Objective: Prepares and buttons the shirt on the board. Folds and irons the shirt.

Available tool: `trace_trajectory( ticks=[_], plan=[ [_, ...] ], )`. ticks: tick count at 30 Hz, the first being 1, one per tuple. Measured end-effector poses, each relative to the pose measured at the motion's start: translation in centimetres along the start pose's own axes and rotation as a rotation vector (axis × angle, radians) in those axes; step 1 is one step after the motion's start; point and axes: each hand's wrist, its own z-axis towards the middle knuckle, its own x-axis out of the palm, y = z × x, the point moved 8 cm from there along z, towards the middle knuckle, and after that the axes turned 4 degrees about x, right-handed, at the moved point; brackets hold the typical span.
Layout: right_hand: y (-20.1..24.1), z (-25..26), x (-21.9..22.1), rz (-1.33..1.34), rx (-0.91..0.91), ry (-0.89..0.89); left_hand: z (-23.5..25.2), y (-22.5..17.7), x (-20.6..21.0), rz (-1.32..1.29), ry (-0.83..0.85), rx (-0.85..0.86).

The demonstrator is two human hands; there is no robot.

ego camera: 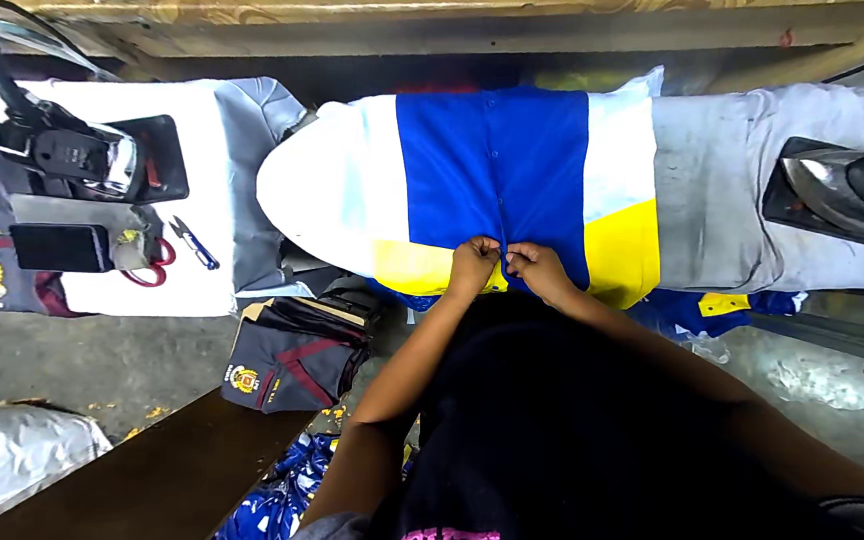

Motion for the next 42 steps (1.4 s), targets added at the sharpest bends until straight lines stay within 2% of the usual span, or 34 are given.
trace_trajectory(
  ticks=[4, 8, 11, 17, 22, 27, 34, 42],
  plan=[
    [0.8, -0.9, -0.2, -0.038, 0.020, 0.043, 0.1, -0.4, 0.2, 0.008, -0.019, 0.030],
    [-0.6, 0.6, -0.8, 0.351, 0.193, 0.086, 0.0, -0.2, 0.6, -0.062, -0.003, 0.038],
    [-0.9, 1.2, -0.6, 0.407, 0.228, 0.109, -0.1, -0.3, 0.7, -0.066, -0.010, 0.029],
    [0.3, 1.1, -0.8, 0.186, 0.101, 0.085, -0.4, -0.1, 0.3, -0.102, -0.060, 0.049],
    [0.5, 0.6, -0.9, 0.054, 0.013, -0.010, -1.3, 0.8, 1.3, -0.396, -0.045, -0.135],
    [0.8, 0.7, -0.5, -0.087, -0.142, -0.147, -0.5, 1.0, 1.4, -0.436, -0.100, -0.163],
    [0.5, -0.6, -0.2, 0.008, -0.338, -0.163, -1.2, 1.3, 1.1, -0.487, -0.085, -0.160],
    [-0.6, 0.3, 0.2, 0.091, -0.415, -0.191, -0.7, 2.0, 1.3, -0.698, -0.137, -0.209]
  ],
)
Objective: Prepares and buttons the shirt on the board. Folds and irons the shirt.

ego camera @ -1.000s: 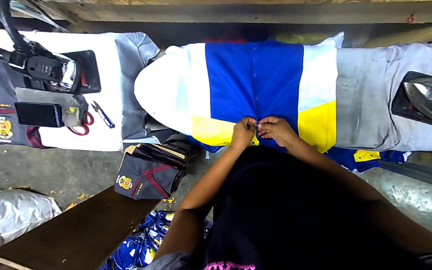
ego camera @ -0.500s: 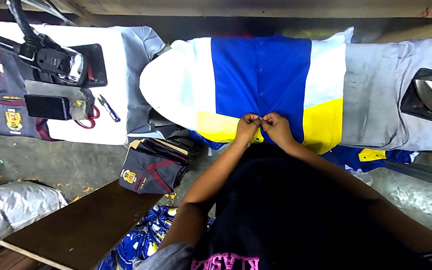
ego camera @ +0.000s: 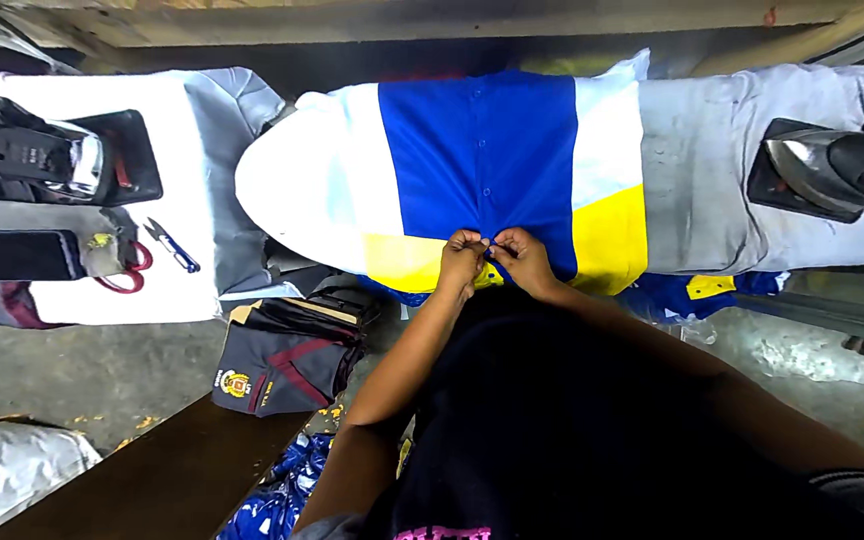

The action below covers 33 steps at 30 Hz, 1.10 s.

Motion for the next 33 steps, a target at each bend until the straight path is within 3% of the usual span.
trace_trajectory(
  ticks=[11, 22, 24, 30, 33],
  plan=[
    [0.3, 0.0, 0.4, 0.038, -0.033, 0.016, -0.2, 0.9, 0.2, -0.191, -0.034, -0.129],
    [0.1, -0.5, 0.4, 0.274, 0.353, 0.105, 0.3, 0.9, 0.0, -0.026, 0.020, -0.025],
    [0.3, -0.5, 0.4, 0.216, 0.368, 0.106, 0.3, 0.8, -0.1, 0.024, 0.027, 0.001],
    [3.3, 0.3, 0.3, -0.402, -0.020, 0.033, 0.1, -1.5, -0.4, 0.417, 0.032, 0.218],
    [4.2, -0.2, 0.4, -0.437, -0.318, -0.074, 0.3, -0.9, -0.5, 0.231, 0.043, 0.062]
  ],
)
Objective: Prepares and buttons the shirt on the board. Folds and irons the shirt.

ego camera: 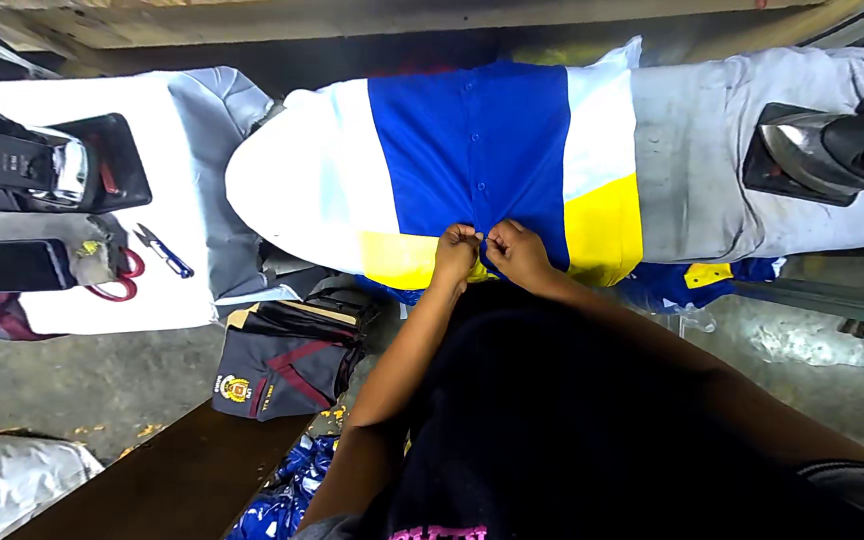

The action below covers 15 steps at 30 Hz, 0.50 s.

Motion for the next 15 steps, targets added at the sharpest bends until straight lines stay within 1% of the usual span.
trace_trajectory(
  ticks=[2, 4, 5, 6, 7, 8, 10, 11, 12, 13, 15],
  plan=[
    [0.2, -0.2, 0.0, 0.023, -0.122, -0.037, -0.1, 0.8, 0.2, -0.220, 0.033, -0.155],
    [0.1, -0.3, 0.1, 0.063, -0.167, -0.055, -0.3, 1.2, 0.4, -0.347, 0.050, -0.249],
    [-0.1, -0.2, 0.1, 0.104, -0.149, -0.054, -0.3, 1.3, 0.4, -0.378, 0.051, -0.269],
    [-0.6, -0.1, 0.2, 0.176, -0.078, -0.030, -0.3, 1.3, 0.4, -0.394, 0.056, -0.271],
    [-1.2, 0.1, 0.3, 0.282, 0.057, 0.027, -0.3, 1.2, 0.4, -0.392, 0.062, -0.249],
    [-1.9, 0.2, 0.6, 0.412, 0.240, 0.109, -0.2, 1.1, 0.4, -0.360, 0.074, -0.197],
    [-3.2, 0.0, 1.4, 0.687, 0.649, 0.247, 0.0, 0.5, 0.2, -0.197, 0.119, -0.003],
    [-3.6, -0.4, 1.7, 0.798, 0.815, 0.281, 0.2, 0.1, 0.1, -0.085, 0.134, 0.110],
    [-3.7, -0.8, 1.9, 0.876, 0.945, 0.305, 0.2, -0.4, 0.0, 0.029, 0.140, 0.212],
    [-3.8, -1.1, 2.1, 0.925, 1.037, 0.319, 0.2, -0.8, 0.0, 0.127, 0.137, 0.286],
    [-3.8, -1.2, 2.1, 0.972, 1.107, 0.331, -0.1, -1.3, -0.1, 0.214, 0.104, 0.338]
  ],
)
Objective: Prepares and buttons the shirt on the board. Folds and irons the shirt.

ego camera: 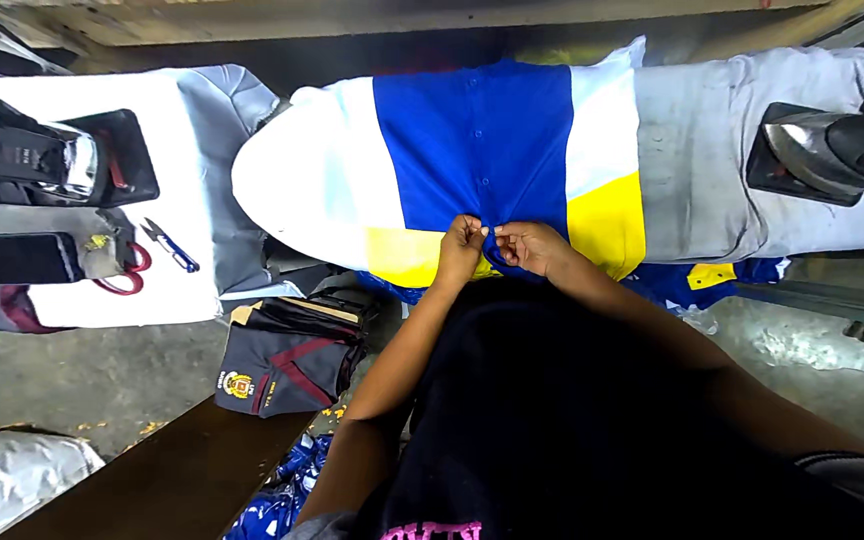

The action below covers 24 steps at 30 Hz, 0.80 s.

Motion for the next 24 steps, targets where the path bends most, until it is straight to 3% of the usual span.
trace_trajectory(
  ticks=[4, 9, 15, 18, 20, 24],
  plan=[
    [0.0, -0.2, 0.0, 0.030, -0.012, 0.031, -0.6, 0.3, 0.0, -0.030, 0.066, -0.112],
    [-0.6, -0.1, -0.3, 0.027, -0.020, 0.020, -1.1, 0.2, -0.1, 0.143, 0.136, -0.108],
    [-0.1, -0.2, -0.6, -0.136, -0.115, -0.019, -1.3, 1.8, 0.5, -0.140, 0.107, -0.253],
    [1.5, -1.3, -0.6, -0.464, -0.340, -0.134, -1.4, 1.9, 0.5, -0.215, 0.080, -0.285],
    [2.5, -2.4, -0.4, -0.652, -0.587, -0.204, -1.5, 1.8, 0.5, -0.228, 0.070, -0.294],
    [3.2, -4.0, 0.8, -0.870, -1.004, -0.227, -1.4, 1.9, 0.6, -0.240, 0.065, -0.294]
  ],
)
